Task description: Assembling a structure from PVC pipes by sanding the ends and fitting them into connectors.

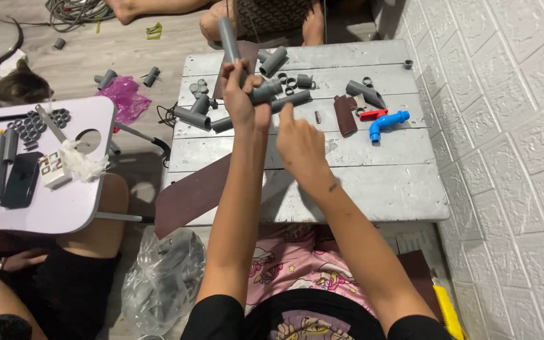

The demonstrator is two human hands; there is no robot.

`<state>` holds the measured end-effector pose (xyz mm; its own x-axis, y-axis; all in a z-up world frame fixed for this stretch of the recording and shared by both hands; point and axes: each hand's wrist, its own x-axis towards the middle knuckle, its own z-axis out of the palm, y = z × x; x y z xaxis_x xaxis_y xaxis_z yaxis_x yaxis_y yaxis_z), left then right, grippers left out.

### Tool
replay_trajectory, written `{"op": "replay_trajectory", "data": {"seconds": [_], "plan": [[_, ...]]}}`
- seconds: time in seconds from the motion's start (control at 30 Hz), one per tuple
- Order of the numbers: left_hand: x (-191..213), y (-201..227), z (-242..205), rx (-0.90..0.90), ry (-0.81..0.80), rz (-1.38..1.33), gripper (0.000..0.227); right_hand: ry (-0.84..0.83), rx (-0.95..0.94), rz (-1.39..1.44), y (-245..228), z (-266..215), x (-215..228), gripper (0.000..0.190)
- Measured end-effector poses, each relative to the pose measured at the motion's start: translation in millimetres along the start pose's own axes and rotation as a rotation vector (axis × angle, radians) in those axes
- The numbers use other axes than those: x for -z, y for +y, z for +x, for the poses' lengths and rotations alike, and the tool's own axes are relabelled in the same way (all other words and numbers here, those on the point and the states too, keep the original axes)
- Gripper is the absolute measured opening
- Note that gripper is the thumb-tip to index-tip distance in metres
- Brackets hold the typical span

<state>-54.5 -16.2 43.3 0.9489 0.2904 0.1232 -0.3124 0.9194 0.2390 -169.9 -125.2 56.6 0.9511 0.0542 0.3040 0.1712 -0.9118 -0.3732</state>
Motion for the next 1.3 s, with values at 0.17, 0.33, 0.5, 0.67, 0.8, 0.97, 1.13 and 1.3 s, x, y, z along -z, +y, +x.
{"op": "replay_trajectory", "data": {"seconds": [0.17, 0.33, 0.5, 0.67, 0.8, 0.97, 1.13, 1.3], "plan": [[3.3, 12.1, -93.1, 0.072, -0.033, 0.359, 0.027, -0.178, -0.021, 0.019, 11.6, -80.4, -5.8, 0.028], [20.3, 53.9, -181.9, 0.203, -0.219, 1.258, 0.049, -0.322, -0.123, 0.026, 23.5, -159.4, 13.7, 0.036], [35.5, 52.9, -205.9, -0.125, -0.407, 2.051, 0.036, -0.437, -0.161, -0.012, 27.1, -184.4, 3.7, 0.036], [47.9, 39.9, -202.0, -0.228, -0.636, 2.086, 0.048, -0.435, -0.254, -0.004, 28.0, -185.0, -4.2, 0.041], [60.2, 28.3, -200.9, -0.259, -0.619, 2.235, 0.05, -0.372, -0.233, -0.031, 26.0, -195.3, -7.3, 0.038], [54.2, 45.5, -199.8, -0.24, -0.794, 1.959, 0.046, -0.453, -0.267, 0.034, 26.3, -192.1, 5.5, 0.044], [65.7, 63.4, -177.1, -0.441, -1.229, 1.986, 0.055, -0.486, -0.265, 0.044, 40.1, -173.2, 37.8, 0.051], [51.2, 53.0, -143.6, -0.852, -1.182, 1.87, 0.034, -0.431, -0.128, 0.05, 17.4, -141.0, 80.5, 0.043]]}}
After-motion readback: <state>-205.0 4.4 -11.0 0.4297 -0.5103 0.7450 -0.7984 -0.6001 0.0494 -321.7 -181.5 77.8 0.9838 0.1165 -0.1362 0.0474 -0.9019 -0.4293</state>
